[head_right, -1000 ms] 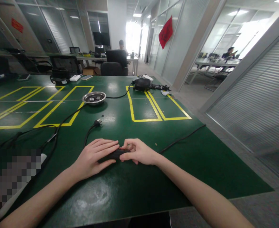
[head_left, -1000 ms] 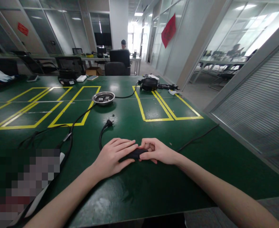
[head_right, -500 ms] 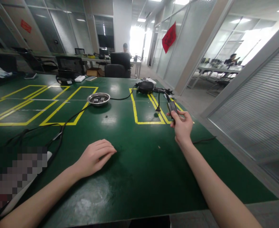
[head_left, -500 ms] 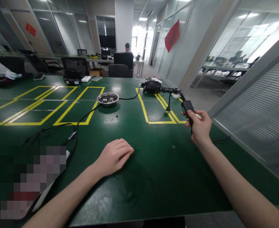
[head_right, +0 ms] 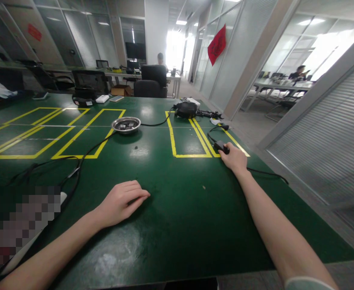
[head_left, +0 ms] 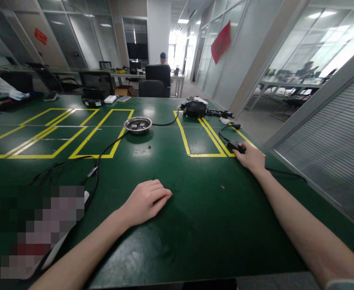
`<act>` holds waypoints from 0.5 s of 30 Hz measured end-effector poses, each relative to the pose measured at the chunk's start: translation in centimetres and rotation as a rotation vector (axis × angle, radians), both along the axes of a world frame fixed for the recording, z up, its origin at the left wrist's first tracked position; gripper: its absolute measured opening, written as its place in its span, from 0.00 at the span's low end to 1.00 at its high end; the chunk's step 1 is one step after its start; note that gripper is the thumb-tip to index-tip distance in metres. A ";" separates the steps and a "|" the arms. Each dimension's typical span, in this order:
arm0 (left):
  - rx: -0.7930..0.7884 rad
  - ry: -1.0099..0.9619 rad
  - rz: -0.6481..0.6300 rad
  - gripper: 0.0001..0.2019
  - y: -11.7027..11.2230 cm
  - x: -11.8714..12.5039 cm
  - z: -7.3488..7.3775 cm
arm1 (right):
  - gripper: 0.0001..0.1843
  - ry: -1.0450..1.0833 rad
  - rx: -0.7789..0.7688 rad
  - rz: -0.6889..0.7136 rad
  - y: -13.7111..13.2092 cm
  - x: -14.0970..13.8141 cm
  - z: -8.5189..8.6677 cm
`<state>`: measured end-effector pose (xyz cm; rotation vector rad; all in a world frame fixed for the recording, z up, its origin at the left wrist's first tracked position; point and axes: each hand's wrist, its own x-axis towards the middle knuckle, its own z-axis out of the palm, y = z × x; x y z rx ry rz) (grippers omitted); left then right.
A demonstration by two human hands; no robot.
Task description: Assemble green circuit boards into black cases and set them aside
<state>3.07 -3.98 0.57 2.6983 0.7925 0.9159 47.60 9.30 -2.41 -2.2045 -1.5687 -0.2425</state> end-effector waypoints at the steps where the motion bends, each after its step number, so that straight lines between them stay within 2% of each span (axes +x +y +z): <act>1: -0.004 0.005 0.002 0.13 0.0 0.0 0.0 | 0.21 0.017 0.009 -0.003 0.2 0.3 -0.1; 10: -0.029 -0.010 -0.011 0.12 -0.2 0.1 0.1 | 0.23 0.212 0.138 0.067 0.8 1.8 -1.3; 15: -0.028 -0.017 -0.011 0.12 -0.3 0.2 0.0 | 0.29 0.291 0.218 0.010 1.2 2.5 -1.7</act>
